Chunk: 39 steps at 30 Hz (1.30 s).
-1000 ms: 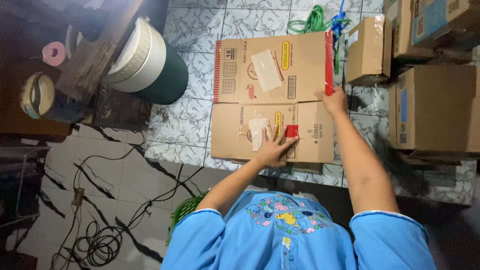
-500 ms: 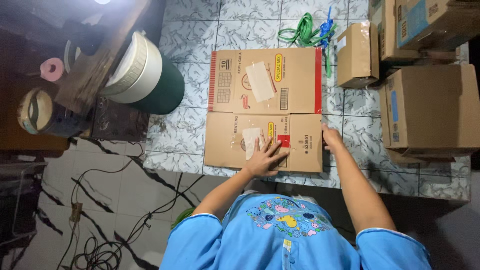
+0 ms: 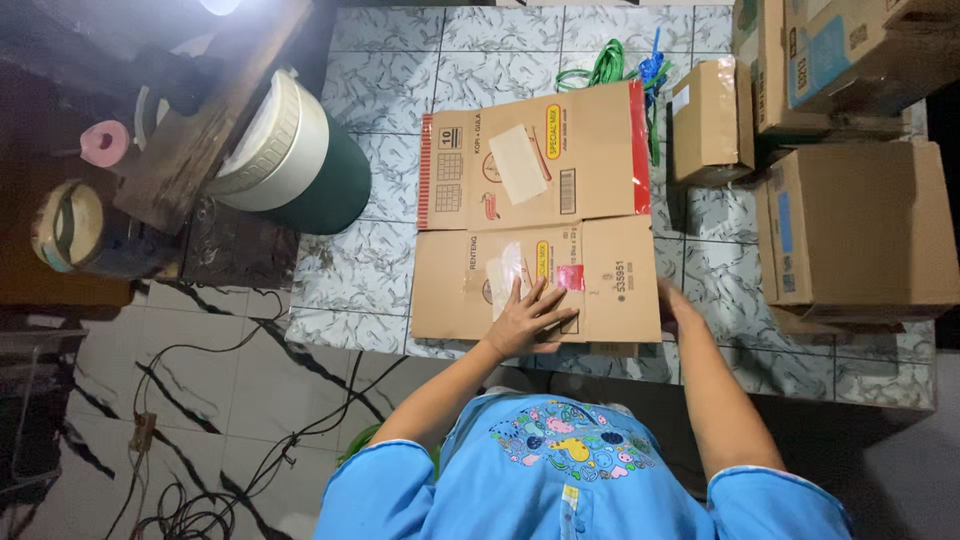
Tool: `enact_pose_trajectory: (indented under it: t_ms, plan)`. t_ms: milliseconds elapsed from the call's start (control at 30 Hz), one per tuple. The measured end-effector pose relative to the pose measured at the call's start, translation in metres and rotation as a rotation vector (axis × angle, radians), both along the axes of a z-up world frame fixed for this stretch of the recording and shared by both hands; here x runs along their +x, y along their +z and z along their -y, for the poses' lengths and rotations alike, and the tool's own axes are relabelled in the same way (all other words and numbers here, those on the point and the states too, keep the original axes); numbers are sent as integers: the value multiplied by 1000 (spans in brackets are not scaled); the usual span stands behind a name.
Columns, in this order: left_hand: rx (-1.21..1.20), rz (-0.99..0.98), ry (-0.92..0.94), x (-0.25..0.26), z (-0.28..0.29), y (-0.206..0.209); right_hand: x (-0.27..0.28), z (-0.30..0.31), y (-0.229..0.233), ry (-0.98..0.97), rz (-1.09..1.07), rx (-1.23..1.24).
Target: The person flattens empty cardboard boxes on a tiled table, pressing each box flat with their hands and stacking the flattened boxes on top of one another. They work through several boxes one at a time, opening the flaps and pressing the sides down.
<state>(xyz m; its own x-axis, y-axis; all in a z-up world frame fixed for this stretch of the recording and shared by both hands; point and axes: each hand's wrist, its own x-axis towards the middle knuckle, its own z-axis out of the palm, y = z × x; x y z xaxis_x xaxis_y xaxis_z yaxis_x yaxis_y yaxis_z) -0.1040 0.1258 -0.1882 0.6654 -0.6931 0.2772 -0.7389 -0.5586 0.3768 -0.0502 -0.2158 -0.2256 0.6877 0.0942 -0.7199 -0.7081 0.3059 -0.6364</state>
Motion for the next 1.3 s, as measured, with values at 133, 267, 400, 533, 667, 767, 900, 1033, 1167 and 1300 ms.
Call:
enact_pose_trajectory:
  t_ms: [133,267,400,533,667,767,900,1033,1167,1300]
  plan:
    - [-67,3,10,3,-5,14,0,-4,-1,120,219,-219]
    - [-106,-13,-11,0,-19,18,30,19,16,267,582,-642]
    - [-127,-13,-33,-8,-30,15,44,56,71,228,638,-762]
    - [-159,-8,-16,-8,-31,10,56,70,143,201,747,-864]
    - [-131,-4,-20,-7,-29,5,49,60,215,163,887,-1146]
    - [-93,11,-11,-9,-26,-1,34,43,272,157,828,-1330]
    - [-48,36,-25,-11,-21,-15,10,5,348,232,738,-1646]
    - [77,60,-48,-12,-11,-38,-12,-33,404,182,823,-1697]
    - [73,110,-10,-15,6,-66,-24,-45,413,127,1067,-1530]
    - [168,50,-37,-8,37,-90,2,-38,348,55,1021,-1145]
